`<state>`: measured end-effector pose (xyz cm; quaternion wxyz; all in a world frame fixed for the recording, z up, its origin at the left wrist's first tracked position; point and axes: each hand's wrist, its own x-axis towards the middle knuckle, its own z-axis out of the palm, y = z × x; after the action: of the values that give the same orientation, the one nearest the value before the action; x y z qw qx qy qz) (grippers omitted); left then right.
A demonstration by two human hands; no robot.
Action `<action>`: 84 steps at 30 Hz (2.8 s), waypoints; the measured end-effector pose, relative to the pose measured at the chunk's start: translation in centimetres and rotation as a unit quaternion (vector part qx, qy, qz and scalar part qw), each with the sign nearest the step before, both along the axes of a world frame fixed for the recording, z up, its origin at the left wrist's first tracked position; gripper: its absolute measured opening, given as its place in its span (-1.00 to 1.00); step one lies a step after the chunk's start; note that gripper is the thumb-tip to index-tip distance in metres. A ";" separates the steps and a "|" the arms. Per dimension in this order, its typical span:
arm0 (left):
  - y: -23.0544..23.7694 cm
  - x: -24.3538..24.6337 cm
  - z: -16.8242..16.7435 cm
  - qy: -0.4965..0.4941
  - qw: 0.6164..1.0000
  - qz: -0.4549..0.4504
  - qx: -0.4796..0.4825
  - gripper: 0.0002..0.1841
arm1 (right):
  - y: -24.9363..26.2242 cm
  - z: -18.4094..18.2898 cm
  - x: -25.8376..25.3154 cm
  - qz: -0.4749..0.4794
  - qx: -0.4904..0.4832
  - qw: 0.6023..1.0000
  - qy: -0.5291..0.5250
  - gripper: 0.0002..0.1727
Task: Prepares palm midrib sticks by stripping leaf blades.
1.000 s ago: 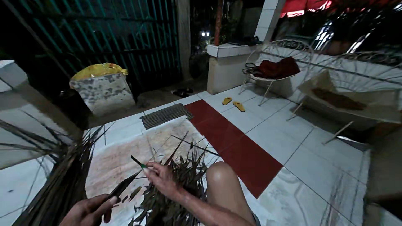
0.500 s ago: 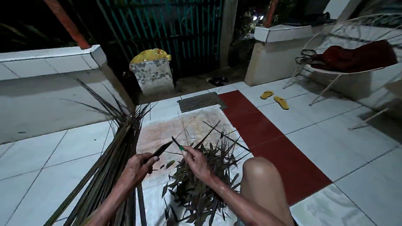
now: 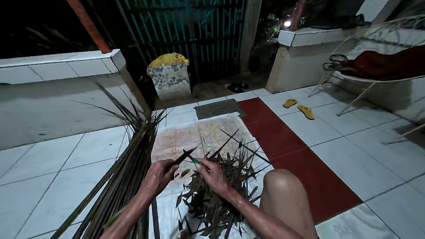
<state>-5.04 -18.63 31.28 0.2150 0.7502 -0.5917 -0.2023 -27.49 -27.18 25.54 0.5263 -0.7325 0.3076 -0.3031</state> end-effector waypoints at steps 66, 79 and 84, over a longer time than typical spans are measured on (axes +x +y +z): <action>-2.4 -4.2 2.1 -0.160 0.982 0.024 0.097 -0.70 | 0.8 2.5 0.8 -0.020 -0.007 0.992 0.125 -0.54; -2.1 -5.4 3.0 -0.163 0.981 0.022 0.103 -0.70 | 0.8 2.2 1.3 -0.052 0.000 0.991 0.127 -0.56; -2.0 -5.5 2.6 -0.170 0.978 0.018 0.119 -0.71 | 0.9 1.6 1.1 -0.049 -0.007 0.990 0.132 -0.55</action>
<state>-10.58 -20.67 33.91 0.0244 0.8044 -0.5775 -0.1373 -26.34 -26.32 27.11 0.4605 -0.7536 0.4079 -0.2318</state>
